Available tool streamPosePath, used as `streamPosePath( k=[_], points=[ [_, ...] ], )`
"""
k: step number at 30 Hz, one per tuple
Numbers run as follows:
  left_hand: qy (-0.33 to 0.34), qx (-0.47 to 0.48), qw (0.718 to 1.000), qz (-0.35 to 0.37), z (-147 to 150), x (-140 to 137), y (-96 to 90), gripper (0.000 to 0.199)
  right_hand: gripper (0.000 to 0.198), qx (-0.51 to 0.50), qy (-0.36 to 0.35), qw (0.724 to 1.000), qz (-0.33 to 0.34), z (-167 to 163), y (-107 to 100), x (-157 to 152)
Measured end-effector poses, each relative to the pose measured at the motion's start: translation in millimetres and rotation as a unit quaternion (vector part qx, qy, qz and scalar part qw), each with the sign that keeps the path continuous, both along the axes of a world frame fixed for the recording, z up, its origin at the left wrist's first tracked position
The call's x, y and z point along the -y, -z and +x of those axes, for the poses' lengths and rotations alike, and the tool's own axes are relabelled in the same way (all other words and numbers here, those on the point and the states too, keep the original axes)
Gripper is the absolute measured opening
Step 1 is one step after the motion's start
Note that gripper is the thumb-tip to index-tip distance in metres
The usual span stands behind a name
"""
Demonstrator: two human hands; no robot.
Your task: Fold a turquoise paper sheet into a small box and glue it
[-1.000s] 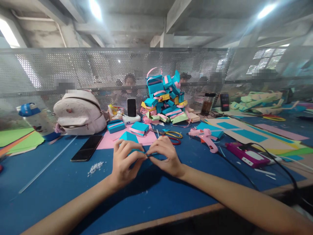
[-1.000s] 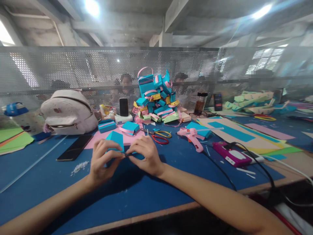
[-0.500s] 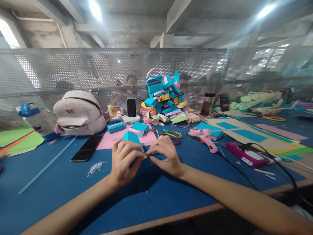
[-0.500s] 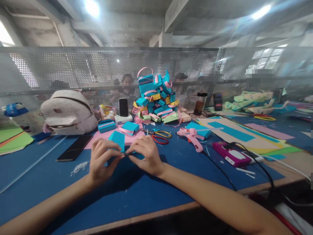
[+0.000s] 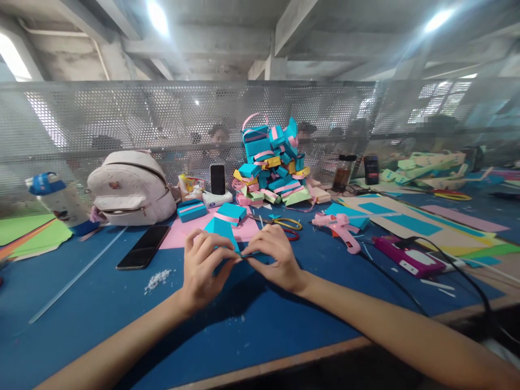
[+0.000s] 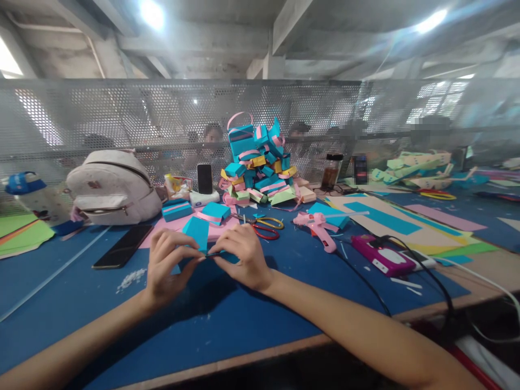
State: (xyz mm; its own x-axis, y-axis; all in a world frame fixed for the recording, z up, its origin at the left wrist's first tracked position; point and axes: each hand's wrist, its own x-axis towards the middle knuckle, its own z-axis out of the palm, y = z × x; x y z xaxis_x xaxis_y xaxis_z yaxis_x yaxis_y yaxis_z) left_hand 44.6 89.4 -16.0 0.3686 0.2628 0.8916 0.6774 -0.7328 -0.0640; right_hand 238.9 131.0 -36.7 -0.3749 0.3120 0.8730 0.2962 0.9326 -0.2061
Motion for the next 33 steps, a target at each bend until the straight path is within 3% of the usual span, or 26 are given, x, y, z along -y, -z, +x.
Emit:
streamPosePath(
  k=[16, 33],
  points=[
    [-0.016, 0.025, 0.999, 0.016, -10.8, -1.8, -6.4, 0.005, 0.007, -0.033, 0.020, 0.999, -0.010, 6.1, 0.8, -9.8],
    [-0.048, -0.001, 0.999, 0.002, -12.2, -7.3, -1.4, 0.005, 0.005, -0.021, 0.026, 0.999, -0.001, 5.9, 0.3, -8.2]
  ],
)
